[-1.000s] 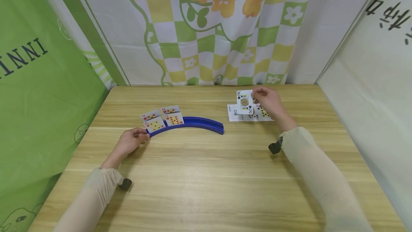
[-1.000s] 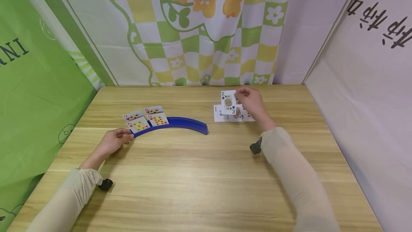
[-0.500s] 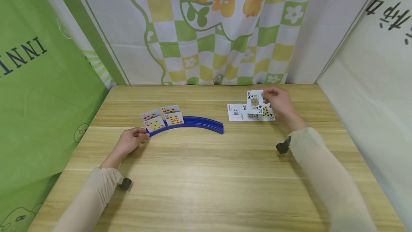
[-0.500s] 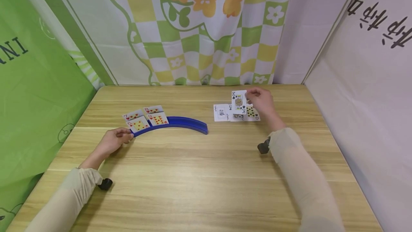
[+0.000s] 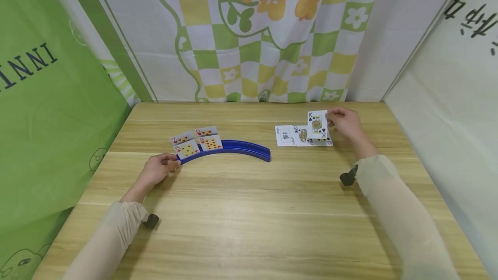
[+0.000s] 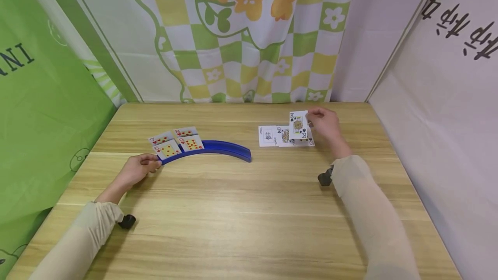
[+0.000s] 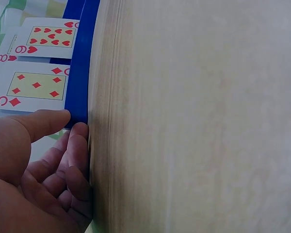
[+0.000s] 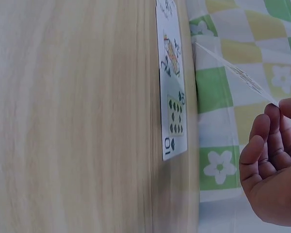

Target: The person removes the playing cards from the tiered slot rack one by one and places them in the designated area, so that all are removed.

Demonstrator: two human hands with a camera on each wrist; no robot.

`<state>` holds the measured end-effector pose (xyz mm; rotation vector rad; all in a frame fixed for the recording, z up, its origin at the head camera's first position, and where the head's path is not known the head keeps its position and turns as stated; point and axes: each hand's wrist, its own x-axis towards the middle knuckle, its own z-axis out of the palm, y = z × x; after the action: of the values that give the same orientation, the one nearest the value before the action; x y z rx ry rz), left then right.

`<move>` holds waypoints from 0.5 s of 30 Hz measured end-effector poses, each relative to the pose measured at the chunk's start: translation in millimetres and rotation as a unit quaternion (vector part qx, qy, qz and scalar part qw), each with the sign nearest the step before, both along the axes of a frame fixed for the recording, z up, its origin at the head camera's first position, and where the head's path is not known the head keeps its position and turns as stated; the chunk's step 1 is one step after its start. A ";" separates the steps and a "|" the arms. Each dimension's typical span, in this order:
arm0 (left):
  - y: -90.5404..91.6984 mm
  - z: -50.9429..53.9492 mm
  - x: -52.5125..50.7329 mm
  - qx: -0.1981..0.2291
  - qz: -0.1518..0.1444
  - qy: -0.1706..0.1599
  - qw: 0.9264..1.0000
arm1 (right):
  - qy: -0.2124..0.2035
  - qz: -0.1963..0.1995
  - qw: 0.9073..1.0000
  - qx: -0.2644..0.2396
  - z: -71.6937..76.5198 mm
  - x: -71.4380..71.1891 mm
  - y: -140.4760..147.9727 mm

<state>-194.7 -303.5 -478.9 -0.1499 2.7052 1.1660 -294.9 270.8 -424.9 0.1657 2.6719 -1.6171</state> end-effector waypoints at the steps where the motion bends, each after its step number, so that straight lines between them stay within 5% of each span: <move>1: 0.0 0.0 -0.1 0.001 0.000 0.000 1.000 | 0.000 -0.002 1.000 -0.001 -0.5 -0.2 1.2; 15: -0.6 -0.3 -0.2 0.004 0.002 -0.006 1.000 | -0.008 -0.022 0.999 0.028 -7.6 -1.4 21.7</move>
<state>-194.9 -304.1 -479.3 -0.1607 2.6912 1.1744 -296.3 292.5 -432.6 0.2376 2.7208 -1.5472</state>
